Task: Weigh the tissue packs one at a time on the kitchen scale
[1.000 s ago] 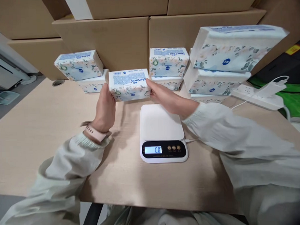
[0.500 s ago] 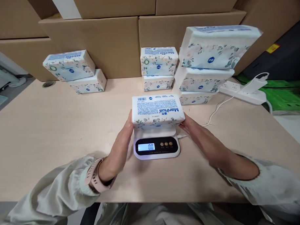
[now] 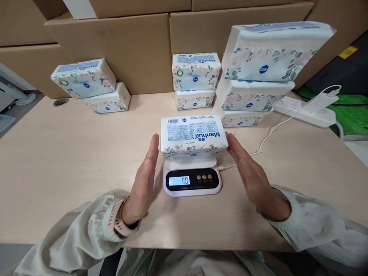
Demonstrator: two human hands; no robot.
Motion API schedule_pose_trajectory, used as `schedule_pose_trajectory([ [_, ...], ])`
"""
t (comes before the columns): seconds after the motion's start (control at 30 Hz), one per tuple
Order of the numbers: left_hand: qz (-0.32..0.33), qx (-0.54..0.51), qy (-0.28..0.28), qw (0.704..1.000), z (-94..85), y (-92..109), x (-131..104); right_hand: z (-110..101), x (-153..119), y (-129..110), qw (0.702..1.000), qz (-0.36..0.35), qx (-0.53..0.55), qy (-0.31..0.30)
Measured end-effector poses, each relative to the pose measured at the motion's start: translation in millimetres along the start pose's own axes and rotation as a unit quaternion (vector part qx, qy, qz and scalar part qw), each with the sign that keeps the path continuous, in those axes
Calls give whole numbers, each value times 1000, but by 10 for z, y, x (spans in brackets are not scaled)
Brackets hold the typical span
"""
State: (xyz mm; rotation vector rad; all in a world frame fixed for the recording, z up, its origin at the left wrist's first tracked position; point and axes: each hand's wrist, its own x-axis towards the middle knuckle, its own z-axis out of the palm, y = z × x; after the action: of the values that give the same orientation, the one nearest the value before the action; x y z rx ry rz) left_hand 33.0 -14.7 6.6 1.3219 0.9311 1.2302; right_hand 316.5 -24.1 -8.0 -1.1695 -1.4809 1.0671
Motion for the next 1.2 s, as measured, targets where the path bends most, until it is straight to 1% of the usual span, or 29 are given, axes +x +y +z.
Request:
schedule_pose_trajectory([
  [0.23, -7, 8, -12, 1000, 26, 46, 7, 22, -28, -35, 1000, 14, 2, -2],
  [0.37, -7, 6, -16, 1000, 43, 49, 3, 52, -38, -49, 1000, -3, -1, -4],
  [0.67, 8, 7, -12, 1000, 78, 62, -2, 56, -17, -20, 1000, -14, 3, -10],
  [0.93, 3, 34, -5, 999, 30, 17, -43, 49, -2, 42, 999, -46, 11, -8],
  [1.07, 5, 30, -4, 1000, 20, -2, -37, 40, -5, 44, 999, -39, 12, -5],
  [1.2, 15, 48, -6, 999, -24, -63, -27, 54, 12, 22, 999, -46, 1, -1],
])
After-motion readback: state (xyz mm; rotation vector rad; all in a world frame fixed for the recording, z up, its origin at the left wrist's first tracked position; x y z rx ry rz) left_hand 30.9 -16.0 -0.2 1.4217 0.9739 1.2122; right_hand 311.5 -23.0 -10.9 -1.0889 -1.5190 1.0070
